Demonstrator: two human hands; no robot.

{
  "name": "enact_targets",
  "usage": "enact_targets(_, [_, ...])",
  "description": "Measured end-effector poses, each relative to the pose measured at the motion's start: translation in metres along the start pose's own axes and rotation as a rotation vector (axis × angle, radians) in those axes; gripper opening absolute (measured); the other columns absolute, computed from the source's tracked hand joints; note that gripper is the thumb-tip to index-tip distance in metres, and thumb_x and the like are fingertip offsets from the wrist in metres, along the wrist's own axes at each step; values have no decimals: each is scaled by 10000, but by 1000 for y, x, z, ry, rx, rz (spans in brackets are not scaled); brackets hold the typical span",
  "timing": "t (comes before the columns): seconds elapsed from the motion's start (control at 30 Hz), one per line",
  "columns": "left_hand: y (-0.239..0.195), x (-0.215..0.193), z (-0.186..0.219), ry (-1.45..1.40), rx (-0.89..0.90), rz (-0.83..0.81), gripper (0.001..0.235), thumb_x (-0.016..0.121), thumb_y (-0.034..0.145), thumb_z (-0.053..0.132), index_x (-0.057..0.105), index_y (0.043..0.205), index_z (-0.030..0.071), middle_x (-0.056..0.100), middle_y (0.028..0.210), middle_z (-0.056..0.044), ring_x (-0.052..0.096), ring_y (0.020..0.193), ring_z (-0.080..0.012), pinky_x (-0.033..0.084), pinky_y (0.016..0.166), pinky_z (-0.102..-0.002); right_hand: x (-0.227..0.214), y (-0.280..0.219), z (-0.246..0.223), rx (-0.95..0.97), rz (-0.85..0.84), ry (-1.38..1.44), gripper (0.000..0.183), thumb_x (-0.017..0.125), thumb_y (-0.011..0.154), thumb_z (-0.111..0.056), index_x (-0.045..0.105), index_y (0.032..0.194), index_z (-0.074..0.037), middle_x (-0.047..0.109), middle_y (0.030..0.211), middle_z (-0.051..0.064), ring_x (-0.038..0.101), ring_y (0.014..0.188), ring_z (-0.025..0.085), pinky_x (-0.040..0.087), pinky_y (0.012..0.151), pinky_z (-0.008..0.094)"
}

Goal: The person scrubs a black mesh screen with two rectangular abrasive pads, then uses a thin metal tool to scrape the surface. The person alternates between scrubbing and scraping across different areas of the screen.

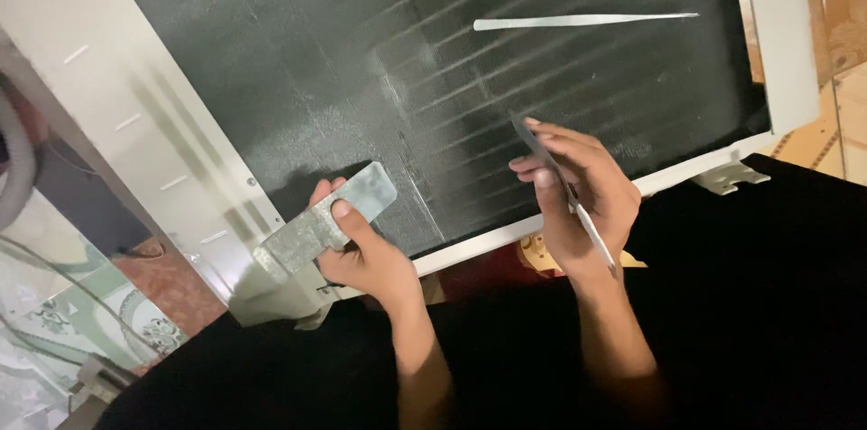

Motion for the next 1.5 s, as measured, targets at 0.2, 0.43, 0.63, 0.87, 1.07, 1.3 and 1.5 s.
enact_targets(0.2, [0, 1, 11, 71, -12, 19, 367, 515, 1034, 181, 607, 1275, -80, 706, 1169, -194, 703, 1032, -243, 580, 934, -323, 2, -1, -4, -28, -11, -20, 246, 587, 1004, 59, 520, 1236, 105, 602, 1334, 302, 732, 949, 293, 650, 865, 343])
enact_targets(0.43, [0, -1, -1, -72, 11, 70, 315, 596, 1066, 164, 637, 1285, -59, 700, 1095, -190, 652, 1009, -173, 604, 816, -344, 2, 4, -6, -181, 29, 43, 194, 535, 1020, 37, 577, 1135, 188, 638, 1157, 371, 754, 833, 453, 645, 723, 523])
enact_targets(0.63, [-1, 1, -8, -77, -17, 63, 300, 604, 1055, 146, 639, 1285, -44, 707, 1102, -161, 643, 984, -147, 604, 744, -313, 3, 4, -5, -193, 22, 47, 190, 531, 1025, 40, 566, 1139, 188, 634, 1165, 375, 750, 827, 458, 645, 725, 526])
enact_targets(0.87, [0, 0, -12, -75, -41, 36, 328, 602, 1054, 174, 632, 1318, -19, 714, 1114, -152, 667, 916, -146, 596, 616, -264, 4, 3, -6, -161, 23, 46, 199, 550, 1019, 24, 573, 1132, 186, 640, 1154, 367, 752, 830, 449, 647, 717, 517])
enact_targets(1.07, [2, 1, -14, -88, -64, 7, 343, 599, 1057, 200, 624, 1317, -23, 715, 1123, -162, 664, 910, -155, 582, 609, -273, 6, 0, 2, -114, 15, 36, 171, 568, 978, 109, 579, 1124, 197, 654, 1127, 370, 750, 831, 451, 643, 727, 526])
enact_targets(1.3, [1, 1, -11, -97, -121, 10, 310, 596, 1054, 188, 635, 1304, 8, 724, 1123, -147, 662, 908, -149, 574, 596, -247, 35, -2, -2, 156, 1, -107, 192, 825, 801, 32, 744, 976, 28, 769, 878, 210, 746, 832, 261, 608, 733, 440])
enact_targets(1.5, [3, 0, -16, -152, -145, 62, 383, 648, 1023, 173, 539, 1352, 10, 726, 1131, -165, 697, 905, -170, 576, 553, -221, 72, -1, 36, 323, 21, -52, 426, 864, 808, -119, 716, 1125, 123, 761, 967, 286, 740, 846, 338, 590, 799, 542])
Point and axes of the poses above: each hand's wrist, its own y-axis towards the middle knuckle, its own x-axis out of the palm, z = x × y, the point moved 6 cm from there along y, towards the middle knuckle
